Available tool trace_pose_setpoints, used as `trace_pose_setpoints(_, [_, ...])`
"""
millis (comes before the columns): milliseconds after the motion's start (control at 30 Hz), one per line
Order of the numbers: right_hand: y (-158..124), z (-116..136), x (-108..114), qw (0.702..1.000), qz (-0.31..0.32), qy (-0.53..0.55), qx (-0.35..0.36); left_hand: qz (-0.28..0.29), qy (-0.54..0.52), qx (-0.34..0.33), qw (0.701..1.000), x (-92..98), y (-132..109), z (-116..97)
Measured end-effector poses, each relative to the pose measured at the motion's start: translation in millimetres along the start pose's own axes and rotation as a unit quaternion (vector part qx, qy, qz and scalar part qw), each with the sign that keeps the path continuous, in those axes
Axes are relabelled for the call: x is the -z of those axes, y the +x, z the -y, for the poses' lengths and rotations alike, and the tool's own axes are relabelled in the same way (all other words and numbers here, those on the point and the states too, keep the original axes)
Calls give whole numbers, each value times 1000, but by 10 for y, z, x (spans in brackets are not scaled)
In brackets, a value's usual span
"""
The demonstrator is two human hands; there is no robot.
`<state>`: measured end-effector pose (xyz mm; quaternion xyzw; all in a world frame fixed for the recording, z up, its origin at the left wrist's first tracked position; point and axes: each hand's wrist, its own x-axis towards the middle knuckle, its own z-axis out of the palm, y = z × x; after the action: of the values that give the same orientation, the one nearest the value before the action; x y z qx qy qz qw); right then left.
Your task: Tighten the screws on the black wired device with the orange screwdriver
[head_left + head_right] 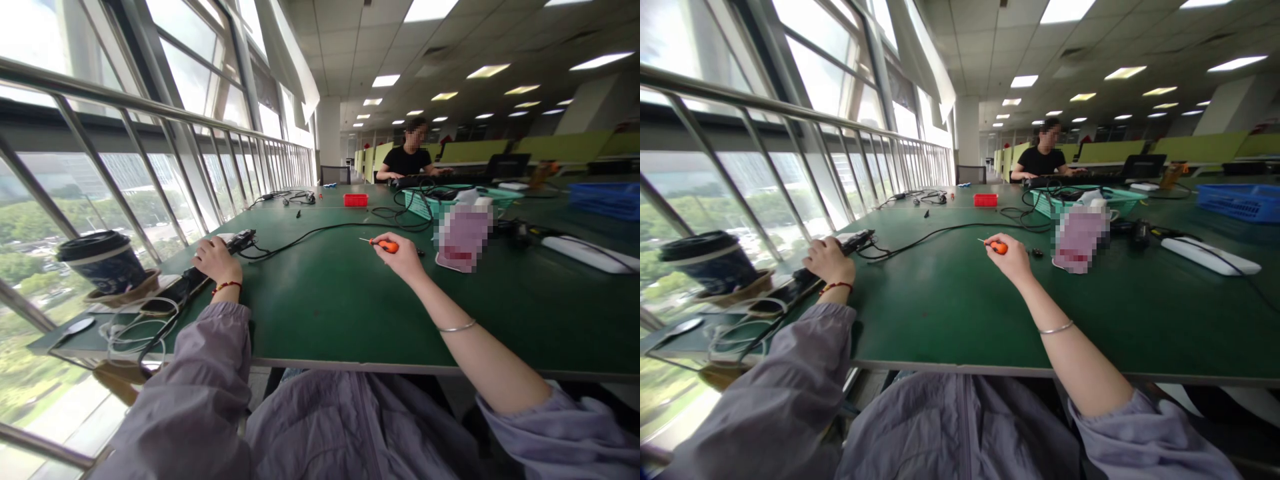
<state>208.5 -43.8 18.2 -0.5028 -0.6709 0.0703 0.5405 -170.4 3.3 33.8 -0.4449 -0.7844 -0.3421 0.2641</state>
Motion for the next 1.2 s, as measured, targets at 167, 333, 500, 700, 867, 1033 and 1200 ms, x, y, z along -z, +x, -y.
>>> trace_pose_setpoints(167, [38,-52,16,994,-86,-29,54,-24,-76,-150,985,113,-148,-353])
trace_pose_setpoints(333, [36,-102,20,998,-60,-31,1,39,-150,-368,917,160,-514,-876])
trace_pose_setpoints(500, [30,-115,16,998,-6,-63,-26,133,-203,-520,819,196,-925,-1305])
trace_pose_setpoints(700, [17,-187,-48,990,102,-92,-31,224,-219,-539,782,154,-1062,-1452])
trace_pose_setpoints(867, [-4,-229,-82,984,139,-107,-28,256,-208,-481,812,49,-820,-1284])
trace_pose_setpoints(1033, [-10,-211,-54,981,147,-118,-43,223,-81,-205,950,-104,-328,-698])
trace_pose_setpoints(1200, [-14,-180,-43,978,156,-131,-50,294,9,1,956,-225,-84,-161])
